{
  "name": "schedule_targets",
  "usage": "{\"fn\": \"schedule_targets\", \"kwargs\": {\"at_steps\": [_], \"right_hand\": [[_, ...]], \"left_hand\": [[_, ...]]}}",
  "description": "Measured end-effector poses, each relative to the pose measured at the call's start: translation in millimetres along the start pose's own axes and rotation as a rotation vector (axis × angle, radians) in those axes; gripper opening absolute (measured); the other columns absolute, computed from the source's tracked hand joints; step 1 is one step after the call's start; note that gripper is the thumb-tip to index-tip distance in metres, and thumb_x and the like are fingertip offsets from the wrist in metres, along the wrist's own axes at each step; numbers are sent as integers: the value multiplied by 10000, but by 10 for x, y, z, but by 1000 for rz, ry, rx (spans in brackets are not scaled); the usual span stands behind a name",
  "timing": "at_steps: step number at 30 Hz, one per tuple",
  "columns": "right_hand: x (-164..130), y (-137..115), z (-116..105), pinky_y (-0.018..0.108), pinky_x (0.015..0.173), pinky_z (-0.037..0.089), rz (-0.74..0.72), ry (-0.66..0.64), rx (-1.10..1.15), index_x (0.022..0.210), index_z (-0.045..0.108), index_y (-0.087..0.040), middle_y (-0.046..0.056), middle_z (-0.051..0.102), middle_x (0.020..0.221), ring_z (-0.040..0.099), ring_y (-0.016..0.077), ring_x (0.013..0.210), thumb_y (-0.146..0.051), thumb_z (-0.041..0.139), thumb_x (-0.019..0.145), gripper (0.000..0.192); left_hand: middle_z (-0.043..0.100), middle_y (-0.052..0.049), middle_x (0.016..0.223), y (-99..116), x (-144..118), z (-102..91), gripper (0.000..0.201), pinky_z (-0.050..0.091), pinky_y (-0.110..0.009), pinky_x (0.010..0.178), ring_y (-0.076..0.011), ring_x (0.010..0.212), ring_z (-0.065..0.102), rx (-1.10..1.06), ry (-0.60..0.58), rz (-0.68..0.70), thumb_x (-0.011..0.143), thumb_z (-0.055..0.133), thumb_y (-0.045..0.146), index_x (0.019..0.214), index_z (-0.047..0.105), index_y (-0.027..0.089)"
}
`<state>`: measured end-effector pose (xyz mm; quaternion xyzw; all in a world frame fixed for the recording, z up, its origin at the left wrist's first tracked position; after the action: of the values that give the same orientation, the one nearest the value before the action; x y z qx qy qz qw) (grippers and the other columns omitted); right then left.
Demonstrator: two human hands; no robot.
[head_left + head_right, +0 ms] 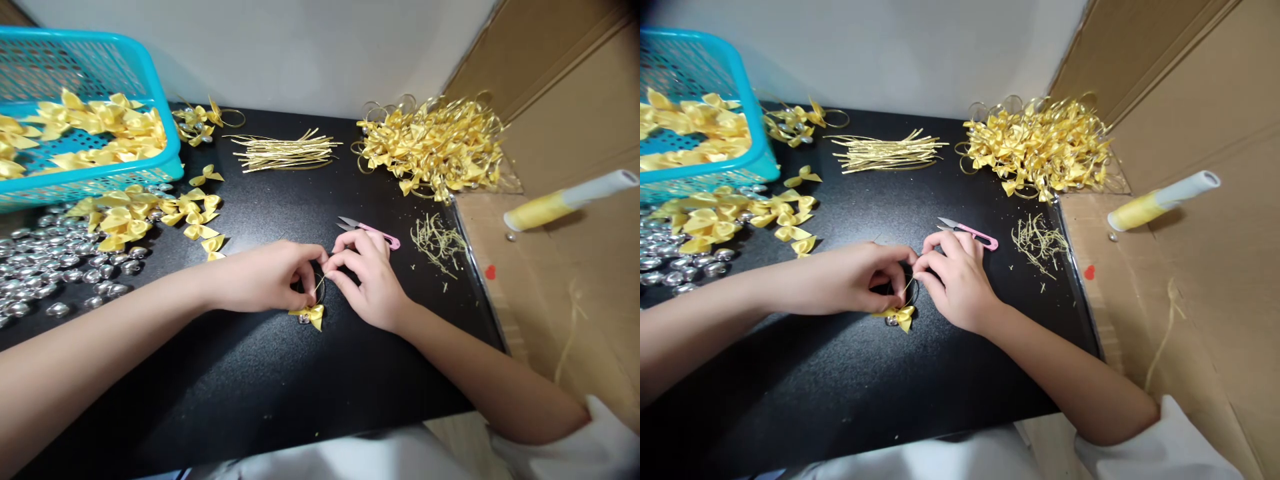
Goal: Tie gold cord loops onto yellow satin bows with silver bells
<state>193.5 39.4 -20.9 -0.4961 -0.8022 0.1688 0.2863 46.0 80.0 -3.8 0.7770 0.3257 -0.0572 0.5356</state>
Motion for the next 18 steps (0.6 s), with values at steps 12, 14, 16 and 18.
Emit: {"fn": "schedule_targets", "kwargs": {"at_steps": [12, 14, 16, 18], "right_hand": [[-7, 2, -54, 429, 968, 355, 12, 109, -33, 823, 640, -228, 44, 576, 969, 488, 229, 1007, -215, 551, 921, 132], [-11, 7, -84, 428, 931, 367, 33, 153, -36, 813, 644, -228, 48, 569, 962, 494, 232, 999, -221, 539, 924, 153], [-16, 8, -114, 419, 903, 376, 37, 188, -30, 809, 645, -222, 52, 564, 962, 500, 230, 984, -226, 529, 929, 166], [-23, -2, -151, 408, 890, 380, 12, 221, -35, 812, 645, -215, 55, 563, 960, 504, 225, 973, -224, 526, 932, 169]], "left_hand": [[732, 43, 783, -105, -70, 30, 397, 486, -248, 689, -146, 717, 678, -184, 192, -57, 748, 645, 194, 1102, 468, 217], [717, 39, 757, -146, -95, 50, 400, 506, -275, 707, -161, 723, 688, -275, 304, -62, 742, 668, 221, 1088, 467, 217], [715, 30, 756, -164, -118, 85, 375, 517, -297, 734, -166, 726, 693, -327, 386, -66, 750, 677, 237, 1056, 461, 215], [714, 25, 746, -155, -134, 118, 344, 522, -311, 752, -168, 729, 694, -356, 458, -53, 756, 676, 234, 1020, 456, 216]]}}
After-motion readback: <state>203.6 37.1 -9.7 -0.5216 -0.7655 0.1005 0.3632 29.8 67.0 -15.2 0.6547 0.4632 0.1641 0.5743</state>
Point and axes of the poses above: each hand's wrist, its own x-axis towards the middle knuckle, its own z-axis out of the palm, y = z × x, the point moved 4 cm from there along x, towards the middle knuckle
